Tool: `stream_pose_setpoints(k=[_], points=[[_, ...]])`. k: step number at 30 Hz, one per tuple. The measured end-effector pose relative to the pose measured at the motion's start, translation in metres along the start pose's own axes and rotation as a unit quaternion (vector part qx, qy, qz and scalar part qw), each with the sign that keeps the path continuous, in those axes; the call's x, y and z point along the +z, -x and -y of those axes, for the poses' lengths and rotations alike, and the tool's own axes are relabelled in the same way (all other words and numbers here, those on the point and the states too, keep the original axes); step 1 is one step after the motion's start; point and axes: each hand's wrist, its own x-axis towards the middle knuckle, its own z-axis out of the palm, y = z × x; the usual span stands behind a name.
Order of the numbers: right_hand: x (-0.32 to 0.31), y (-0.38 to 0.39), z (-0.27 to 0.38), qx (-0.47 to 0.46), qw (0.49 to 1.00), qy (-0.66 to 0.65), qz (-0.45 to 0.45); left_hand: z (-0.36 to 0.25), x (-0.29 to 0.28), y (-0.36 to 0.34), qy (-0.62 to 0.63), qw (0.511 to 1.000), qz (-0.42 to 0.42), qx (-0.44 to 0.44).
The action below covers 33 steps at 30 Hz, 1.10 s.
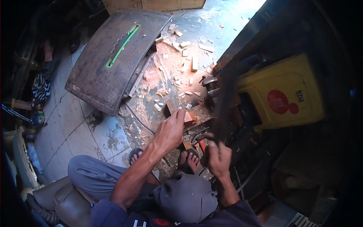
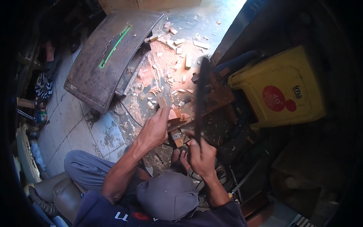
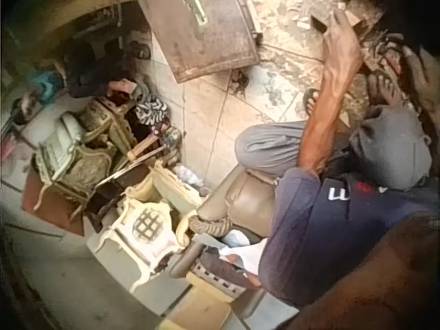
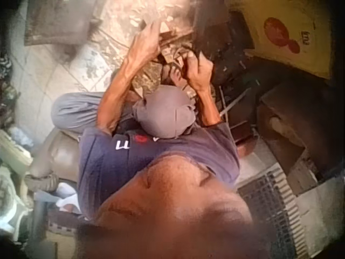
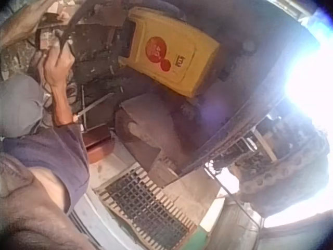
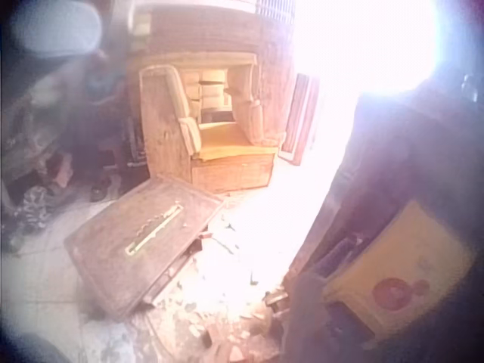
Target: The person shaves a small curved piece of wood using a large knife, holding the wood with one hand and striking it repeatedly with the blade.
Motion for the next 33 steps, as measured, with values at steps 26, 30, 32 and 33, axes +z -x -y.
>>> stream_pose_setpoints(k=[26, 30, 32, 33], points=[[0.035, -0.007, -0.111, -0.186, 0.924, 0.317, -0.108, -0.007, 0.012, -0.002, 0.040, 0.999, -0.018, 0.024], [0.027, -0.009, -0.132, -0.042, 0.911, 0.409, -0.022, -0.010, 0.016, -0.002, 0.033, 0.999, 0.006, 0.022], [-0.006, -0.024, -0.102, 0.231, 0.953, -0.032, 0.193, 0.007, 0.013, 0.014, 0.041, 0.999, -0.019, 0.021], [-0.021, -0.030, -0.088, 0.341, 0.861, -0.256, 0.277, 0.013, 0.013, 0.018, 0.047, 0.998, -0.033, 0.029]])
